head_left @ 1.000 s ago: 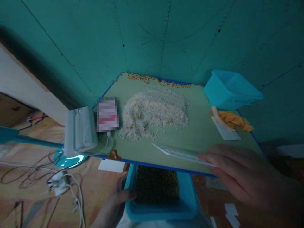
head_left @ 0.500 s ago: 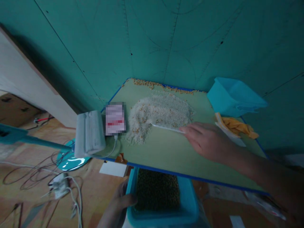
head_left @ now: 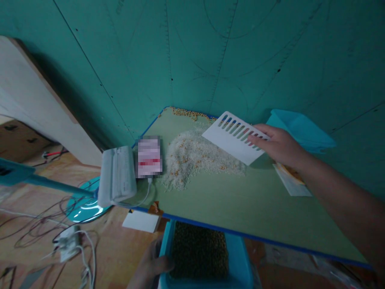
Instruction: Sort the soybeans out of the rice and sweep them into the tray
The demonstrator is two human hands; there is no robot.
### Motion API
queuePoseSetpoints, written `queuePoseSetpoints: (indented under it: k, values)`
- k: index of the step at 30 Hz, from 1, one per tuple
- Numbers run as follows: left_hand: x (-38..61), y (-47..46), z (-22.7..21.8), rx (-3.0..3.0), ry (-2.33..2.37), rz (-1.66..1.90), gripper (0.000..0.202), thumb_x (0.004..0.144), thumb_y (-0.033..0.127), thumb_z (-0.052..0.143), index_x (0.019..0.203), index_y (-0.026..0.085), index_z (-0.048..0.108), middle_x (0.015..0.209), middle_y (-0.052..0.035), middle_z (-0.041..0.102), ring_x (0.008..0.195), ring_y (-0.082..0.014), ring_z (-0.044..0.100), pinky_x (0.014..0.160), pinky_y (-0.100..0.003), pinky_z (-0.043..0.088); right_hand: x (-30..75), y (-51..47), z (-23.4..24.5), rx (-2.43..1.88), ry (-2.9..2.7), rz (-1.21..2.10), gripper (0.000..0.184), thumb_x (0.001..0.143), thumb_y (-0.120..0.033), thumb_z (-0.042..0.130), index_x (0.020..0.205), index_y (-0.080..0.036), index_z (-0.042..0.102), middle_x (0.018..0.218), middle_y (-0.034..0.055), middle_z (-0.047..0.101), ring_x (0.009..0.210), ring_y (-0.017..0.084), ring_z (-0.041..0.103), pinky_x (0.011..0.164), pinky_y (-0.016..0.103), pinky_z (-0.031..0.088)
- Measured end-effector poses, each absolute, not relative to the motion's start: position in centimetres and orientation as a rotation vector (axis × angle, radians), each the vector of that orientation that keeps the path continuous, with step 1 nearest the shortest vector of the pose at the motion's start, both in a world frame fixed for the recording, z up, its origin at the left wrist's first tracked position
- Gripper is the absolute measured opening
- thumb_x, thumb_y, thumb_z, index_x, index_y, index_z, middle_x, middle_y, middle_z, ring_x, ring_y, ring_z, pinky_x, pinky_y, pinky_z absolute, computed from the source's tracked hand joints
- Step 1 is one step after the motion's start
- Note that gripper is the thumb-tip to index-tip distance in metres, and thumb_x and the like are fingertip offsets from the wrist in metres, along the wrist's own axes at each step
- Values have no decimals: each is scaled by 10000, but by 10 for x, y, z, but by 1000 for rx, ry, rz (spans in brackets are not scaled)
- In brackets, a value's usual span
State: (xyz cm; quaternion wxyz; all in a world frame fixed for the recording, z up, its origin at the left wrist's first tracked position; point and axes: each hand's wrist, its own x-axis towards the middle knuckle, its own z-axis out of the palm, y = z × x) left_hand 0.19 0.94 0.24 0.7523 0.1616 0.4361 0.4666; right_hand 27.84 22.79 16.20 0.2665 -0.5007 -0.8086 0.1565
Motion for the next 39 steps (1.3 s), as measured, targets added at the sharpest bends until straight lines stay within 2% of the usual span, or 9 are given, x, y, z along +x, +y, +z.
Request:
queuePoseSetpoints:
  k: [3,6,8,16,24,32,39]
  values:
    - [2,10,2,356,941,1008,450,415,83,654,834,213,757,750,-28,771,798,-313,676,707,-367,507,271,222,159,-1303,-2325,346,203,840,-262,486,980,-207,621,879,43,691,715,184,641,567,285,499]
    - [2,9,4,360,924,1024,512,437,94,651,932,197,732,818,-48,768,861,-340,655,722,-392,503,260,209,156,-1189,-2472,207,226,854,-224,455,1002,-191,621,970,59,675,841,189,628,672,291,491]
    - [2,8,6,364,916,1032,525,449,101,655,962,192,722,839,-61,765,871,-353,650,726,-412,499,256,200,156,-1143,-2537,160,241,862,-209,437,1016,-182,620,964,62,672,859,188,620,702,296,481]
    - [5,4,6,330,858,1017,510,499,120,678,994,238,708,867,-38,759,900,-315,647,772,-391,486,255,189,160,-1081,-2550,122,247,870,-210,427,1023,-178,619,947,60,673,868,175,619,725,284,482]
    - [7,6,23,367,876,956,524,546,95,625,1056,203,676,903,-64,753,871,-312,655,714,-390,509,256,182,149,-964,-2646,20,254,875,-192,409,1005,-144,622,955,99,670,870,199,626,744,316,487]
    - [6,4,23,387,879,965,514,553,92,613,1053,192,675,844,-47,762,782,-282,677,708,-374,510,263,172,153,-970,-2663,54,228,873,-188,419,998,-170,609,940,82,669,870,191,624,740,320,493]
    - [8,7,21,395,859,985,499,548,107,616,1036,195,681,847,-47,759,821,-285,663,718,-367,502,267,155,151,-941,-2684,120,225,890,-187,406,1006,-176,598,946,67,670,875,167,620,750,290,492]
